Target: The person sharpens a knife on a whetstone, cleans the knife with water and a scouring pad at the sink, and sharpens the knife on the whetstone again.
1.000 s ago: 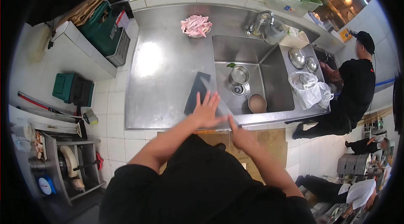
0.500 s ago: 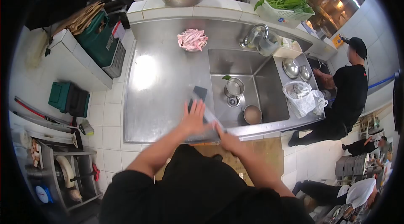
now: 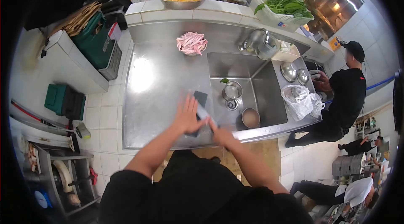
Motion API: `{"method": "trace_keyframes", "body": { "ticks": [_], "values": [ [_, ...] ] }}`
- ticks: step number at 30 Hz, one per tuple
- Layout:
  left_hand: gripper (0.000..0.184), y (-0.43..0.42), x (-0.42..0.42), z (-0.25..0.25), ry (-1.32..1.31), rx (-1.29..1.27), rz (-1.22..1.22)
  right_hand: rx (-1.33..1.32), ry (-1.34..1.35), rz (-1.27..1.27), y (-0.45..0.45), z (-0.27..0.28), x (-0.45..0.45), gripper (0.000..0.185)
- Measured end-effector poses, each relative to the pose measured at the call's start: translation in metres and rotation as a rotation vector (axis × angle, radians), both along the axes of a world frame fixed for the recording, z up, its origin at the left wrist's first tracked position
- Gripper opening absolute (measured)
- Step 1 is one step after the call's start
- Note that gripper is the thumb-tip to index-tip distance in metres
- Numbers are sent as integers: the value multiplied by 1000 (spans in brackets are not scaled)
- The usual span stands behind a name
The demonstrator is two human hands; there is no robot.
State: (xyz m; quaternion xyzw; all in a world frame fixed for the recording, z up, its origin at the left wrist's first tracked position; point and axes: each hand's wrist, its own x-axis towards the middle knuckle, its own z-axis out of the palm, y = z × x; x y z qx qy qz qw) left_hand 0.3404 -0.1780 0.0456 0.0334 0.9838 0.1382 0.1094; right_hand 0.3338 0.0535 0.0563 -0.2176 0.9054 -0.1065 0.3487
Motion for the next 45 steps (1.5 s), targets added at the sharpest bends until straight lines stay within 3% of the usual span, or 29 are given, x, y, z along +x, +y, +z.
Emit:
{"method": "trace_keyframes", "body": {
  "ticks": [2, 4, 5, 8, 11, 13, 14, 16, 17, 19, 21, 22, 23, 25, 27, 29, 30, 32, 35, 38, 40, 42, 45],
  "values": [
    [119, 9, 56, 4, 27, 20, -27, 34, -74, 8, 13, 12, 32, 109],
    [119, 13, 85, 14, -146, 1, -51, 27, -14, 167, 25, 14, 64, 101],
    [119, 11, 78, 11, -169, -11, -130, 42, -39, 89, 22, 4, 58, 106],
    [120, -1, -14, 1, -88, -29, 29, -141, 201, 47, 1, -7, -15, 106],
    [120, -20, -89, -5, -192, -112, 48, -114, 271, -16, -32, -18, -73, 86],
    [119, -33, -106, -7, -212, -96, 30, -135, 455, -41, -47, -45, -85, 73],
    [116, -43, -114, -23, -184, -48, 17, -131, 452, -100, -49, -31, -91, 73],
    [114, -39, -105, -17, -191, -108, 45, 55, -14, -390, -56, 12, -99, 55],
    [113, -37, -102, -18, -184, -119, 40, 56, -23, -427, -54, 2, -93, 55],
    [112, -37, -102, -21, -184, -94, 30, 37, 265, -343, -63, -30, -83, 47],
    [111, -36, -97, -20, -208, -158, 26, 62, 97, -354, -66, -52, -93, 45],
    [112, -34, -89, -15, -210, -173, 8, -7, 152, -395, -62, -55, -81, 51],
    [113, -28, -73, -7, -206, -170, -16, -63, 216, -187, -37, -25, -49, 70],
    [116, -16, -25, 4, -181, -96, -76, -198, 78, -102, -11, -28, -12, 96],
    [115, -3, 30, 6, -174, -83, -170, -230, 6, -72, 26, -11, 41, 96],
    [119, 12, 79, 9, -213, -33, -231, -294, 106, -79, 50, -52, 97, 94],
    [119, 11, 76, 9, -207, -32, -212, -295, 110, -59, 49, -40, 87, 94],
    [120, 14, 77, 1, -167, 17, -190, -67, -6, -16, 48, -6, 71, 93],
    [117, -9, -7, 0, -141, -27, -61, -201, 268, -32, 12, -14, -2, 95],
    [115, -26, -77, 13, -216, -120, 29, -201, 172, -60, -34, -26, -46, 102],
    [116, -22, -77, 25, -267, -114, 30, -227, 161, -77, -39, -19, -45, 108],
    [118, -11, -34, 22, -215, -60, -5, -153, 57, -55, -19, -9, -12, 111],
    [121, 5, 64, 8, -174, -43, -120, -246, 16, 74, 36, -3, 39, 111]
  ]
}}
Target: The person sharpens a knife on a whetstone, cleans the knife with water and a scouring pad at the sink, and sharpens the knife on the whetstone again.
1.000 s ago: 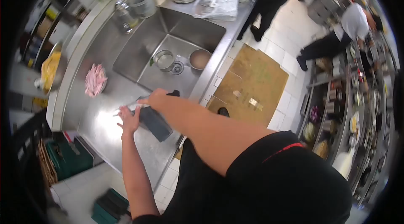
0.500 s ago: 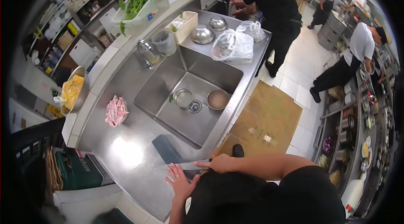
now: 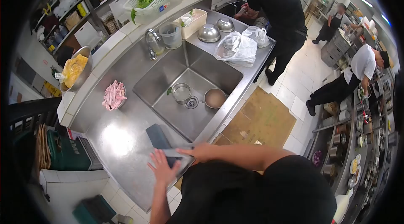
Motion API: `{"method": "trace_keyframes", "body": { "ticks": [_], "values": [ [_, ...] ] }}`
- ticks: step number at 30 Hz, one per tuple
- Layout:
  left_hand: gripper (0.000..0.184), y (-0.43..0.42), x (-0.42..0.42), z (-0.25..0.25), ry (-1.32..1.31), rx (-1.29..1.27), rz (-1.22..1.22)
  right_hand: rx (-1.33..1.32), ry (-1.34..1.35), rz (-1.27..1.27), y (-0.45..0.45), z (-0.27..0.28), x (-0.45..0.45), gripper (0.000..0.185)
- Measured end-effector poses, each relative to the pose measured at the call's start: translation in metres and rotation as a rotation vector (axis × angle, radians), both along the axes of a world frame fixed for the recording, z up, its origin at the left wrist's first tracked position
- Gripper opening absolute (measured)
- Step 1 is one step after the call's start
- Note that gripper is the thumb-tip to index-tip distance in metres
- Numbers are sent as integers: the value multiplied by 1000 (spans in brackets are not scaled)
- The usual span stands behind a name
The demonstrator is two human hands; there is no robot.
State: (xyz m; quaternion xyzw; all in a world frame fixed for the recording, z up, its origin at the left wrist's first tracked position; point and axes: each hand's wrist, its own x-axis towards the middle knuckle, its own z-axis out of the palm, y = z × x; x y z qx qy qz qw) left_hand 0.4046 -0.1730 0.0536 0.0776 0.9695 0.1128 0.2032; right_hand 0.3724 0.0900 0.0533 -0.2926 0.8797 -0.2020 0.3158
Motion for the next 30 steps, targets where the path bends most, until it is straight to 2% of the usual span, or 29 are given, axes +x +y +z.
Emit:
{"method": "trace_keyframes", "body": {
  "ticks": [3, 5, 7, 8, 11, 15, 17, 18, 20, 22, 24, 25, 27, 29, 30],
  "values": [
    [121, 8, 20, -5, 10, 39, -1, 162, -139, 59, 15, 5, 16, 113],
    [118, -2, -15, -9, 86, 18, 24, 57, 83, -1, -3, -9, -15, 108],
    [114, -17, -77, -3, 49, -55, 91, -31, 140, -90, -33, -7, -51, 103],
    [114, -22, -103, 1, 17, -88, 123, 23, 129, -106, -49, 1, -67, 102],
    [116, -20, -120, 18, -78, -68, 160, 66, 132, -101, -56, -6, -66, 104],
    [124, 6, -11, 0, 68, -87, -62, 63, 43, 28, 9, 0, -2, 110],
    [121, 27, 34, 4, -9, -36, -104, 109, -20, 56, 39, -3, 26, 109],
    [121, 27, 31, 2, -19, -42, -77, 150, -43, 48, 41, -4, 34, 107],
    [120, 30, 8, -8, 130, 1, -70, 180, 41, -19, 31, -7, 13, 105],
    [120, 19, -53, 0, 118, 14, 5, 172, 8, -87, 3, 16, -27, 103],
    [121, 14, -100, 6, 60, -25, 66, 121, 108, -174, -22, -15, -54, 103],
    [121, 12, -88, 5, 53, -36, 106, 110, 102, -134, -28, -14, -47, 103],
    [121, 23, -80, 6, 61, -66, 34, 152, 45, -138, -16, 4, -34, 103],
    [121, 34, -19, -5, 140, -33, -59, 198, -31, -71, 18, 11, 8, 105],
    [122, 44, 17, -3, 94, -10, -97, 209, -73, -52, 39, 11, 37, 105]
  ]
}}
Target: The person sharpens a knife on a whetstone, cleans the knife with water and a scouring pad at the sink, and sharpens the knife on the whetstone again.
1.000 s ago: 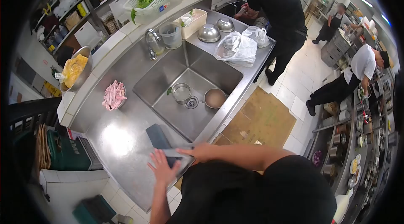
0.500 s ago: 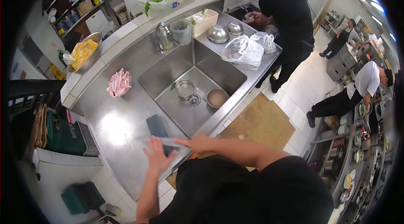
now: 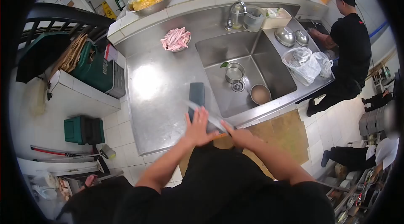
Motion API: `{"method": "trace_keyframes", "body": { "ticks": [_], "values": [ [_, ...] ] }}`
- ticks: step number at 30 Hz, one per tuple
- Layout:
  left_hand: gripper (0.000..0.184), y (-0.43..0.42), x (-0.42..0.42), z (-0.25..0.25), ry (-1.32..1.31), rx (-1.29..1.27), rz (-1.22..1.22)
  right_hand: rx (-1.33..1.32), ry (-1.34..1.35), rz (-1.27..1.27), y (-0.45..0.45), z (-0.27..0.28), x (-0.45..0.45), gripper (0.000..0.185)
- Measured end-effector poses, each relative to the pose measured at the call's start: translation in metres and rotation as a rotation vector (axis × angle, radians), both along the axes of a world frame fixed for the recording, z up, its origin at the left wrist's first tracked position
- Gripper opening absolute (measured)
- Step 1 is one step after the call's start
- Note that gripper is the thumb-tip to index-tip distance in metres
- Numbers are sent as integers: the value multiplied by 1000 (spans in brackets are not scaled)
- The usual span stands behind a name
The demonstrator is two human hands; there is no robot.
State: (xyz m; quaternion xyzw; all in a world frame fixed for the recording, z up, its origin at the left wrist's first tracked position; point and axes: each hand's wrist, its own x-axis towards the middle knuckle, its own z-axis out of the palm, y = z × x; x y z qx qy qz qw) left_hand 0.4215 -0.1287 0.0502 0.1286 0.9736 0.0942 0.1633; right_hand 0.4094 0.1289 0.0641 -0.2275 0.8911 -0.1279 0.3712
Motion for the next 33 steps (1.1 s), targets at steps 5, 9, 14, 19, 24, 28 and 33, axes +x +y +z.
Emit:
{"method": "trace_keyframes", "body": {
  "ticks": [5, 9, 14, 19, 24, 28, 33],
  "values": [
    [124, 29, 19, -8, 16, -2, -17, 81, 29, -8, 26, -1, 14, 106],
    [122, 22, -86, 13, -43, 21, 63, 54, 125, -74, -10, 4, -50, 104],
    [125, 39, -22, 9, -41, 17, -21, 116, 15, -44, 23, 26, -3, 106],
    [126, 70, 23, 6, -25, 22, -60, 116, 152, -25, 56, 8, 40, 104],
    [124, 57, -75, 18, -63, 53, 45, 90, 290, -70, 22, 12, -28, 99],
    [121, 65, -7, 15, -48, 71, -6, 84, 281, 25, 61, 14, 18, 94],
    [116, 69, 23, 11, -72, 37, -77, 221, 169, 62, 62, 28, 41, 97]
  ]
}}
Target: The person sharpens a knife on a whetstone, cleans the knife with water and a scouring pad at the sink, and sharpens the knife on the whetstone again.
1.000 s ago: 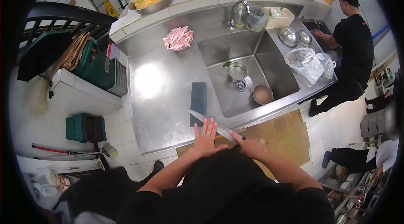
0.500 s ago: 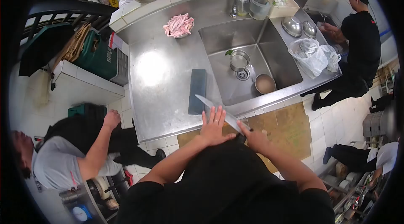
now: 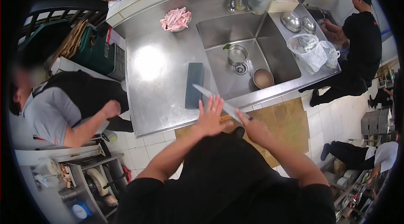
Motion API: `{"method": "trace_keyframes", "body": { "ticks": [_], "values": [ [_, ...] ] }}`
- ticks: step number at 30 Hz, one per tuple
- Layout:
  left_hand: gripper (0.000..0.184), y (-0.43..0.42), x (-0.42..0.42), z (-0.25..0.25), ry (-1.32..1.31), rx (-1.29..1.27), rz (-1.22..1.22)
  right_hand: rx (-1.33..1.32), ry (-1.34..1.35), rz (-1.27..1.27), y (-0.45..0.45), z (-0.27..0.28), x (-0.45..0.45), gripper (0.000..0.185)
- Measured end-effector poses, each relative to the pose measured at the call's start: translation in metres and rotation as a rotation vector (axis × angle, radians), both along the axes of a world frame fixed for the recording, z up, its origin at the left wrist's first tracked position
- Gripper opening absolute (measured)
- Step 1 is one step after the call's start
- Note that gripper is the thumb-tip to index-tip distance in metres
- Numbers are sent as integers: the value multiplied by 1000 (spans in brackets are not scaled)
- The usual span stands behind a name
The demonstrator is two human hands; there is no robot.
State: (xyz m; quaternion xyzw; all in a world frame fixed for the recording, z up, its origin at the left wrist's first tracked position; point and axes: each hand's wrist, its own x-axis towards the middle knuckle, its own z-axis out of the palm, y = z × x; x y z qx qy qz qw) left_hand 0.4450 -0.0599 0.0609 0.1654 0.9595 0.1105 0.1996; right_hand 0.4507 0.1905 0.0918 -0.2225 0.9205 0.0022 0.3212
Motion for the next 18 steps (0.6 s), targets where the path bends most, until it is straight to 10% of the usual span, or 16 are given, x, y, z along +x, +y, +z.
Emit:
{"method": "trace_keyframes", "body": {
  "ticks": [5, 12, 18],
  "values": [
    [116, -25, -105, 11, -30, 65, 167, -112, 98, -68, -47, -15, -86, 101],
    [117, -26, 16, 0, -8, 14, 63, -115, -133, 6, -20, -11, -18, 101],
    [116, -74, -119, -1, 70, -63, 272, -272, 0, -73, -104, -41, -118, 94]
  ]
}}
